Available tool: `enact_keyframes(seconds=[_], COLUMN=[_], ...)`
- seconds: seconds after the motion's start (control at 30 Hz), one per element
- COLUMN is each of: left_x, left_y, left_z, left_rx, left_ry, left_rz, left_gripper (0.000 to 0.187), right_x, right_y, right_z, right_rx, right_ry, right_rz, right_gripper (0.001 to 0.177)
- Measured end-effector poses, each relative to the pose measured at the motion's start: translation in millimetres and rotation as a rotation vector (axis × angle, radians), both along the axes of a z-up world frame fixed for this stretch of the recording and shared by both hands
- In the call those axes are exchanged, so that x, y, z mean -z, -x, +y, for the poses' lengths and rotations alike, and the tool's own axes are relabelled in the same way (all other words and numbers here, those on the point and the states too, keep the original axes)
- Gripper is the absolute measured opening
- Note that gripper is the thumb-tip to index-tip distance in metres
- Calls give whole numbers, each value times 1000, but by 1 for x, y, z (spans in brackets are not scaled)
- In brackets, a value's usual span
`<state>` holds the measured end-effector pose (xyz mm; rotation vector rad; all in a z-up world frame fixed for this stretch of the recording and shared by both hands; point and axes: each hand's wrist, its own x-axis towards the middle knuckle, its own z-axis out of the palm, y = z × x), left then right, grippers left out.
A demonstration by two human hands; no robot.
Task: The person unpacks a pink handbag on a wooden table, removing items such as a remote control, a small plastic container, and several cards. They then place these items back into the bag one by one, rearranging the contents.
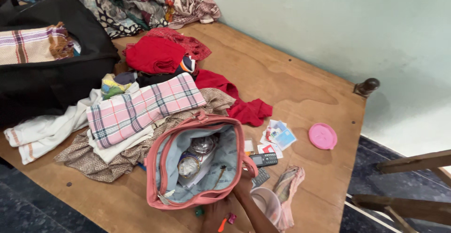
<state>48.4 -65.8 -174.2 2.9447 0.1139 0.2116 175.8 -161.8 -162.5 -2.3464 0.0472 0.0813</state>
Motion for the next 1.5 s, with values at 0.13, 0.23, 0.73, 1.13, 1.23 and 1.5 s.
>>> enact_keyframes(seconds=[0.13,0.23,0.73,1.13,1.23,1.5], left_x=[-12,-32,-3,-38,-62,-138], left_y=[-12,-9,-5,4,-2,-1], left_z=[8,13,10,9,0,-13], left_rx=[-16,-34,-12,-297,-294,-180], left_ry=[-1,-15,-257,563,686,1211], left_rz=[22,53,233,110,-30,81], left_gripper=[28,27,13,22,20,15], right_x=[-32,-80,-147,-163,-181,-181], right_y=[-10,-15,24,25,32,34], right_z=[-15,-36,-81,-123,-130,-160], right_rx=[-100,-125,-219,-247,-181,-82], right_ry=[470,233,52,22,-89,-547], right_rz=[60,588,375,294,385,480], right_gripper=[37,34,23,23,21,11])
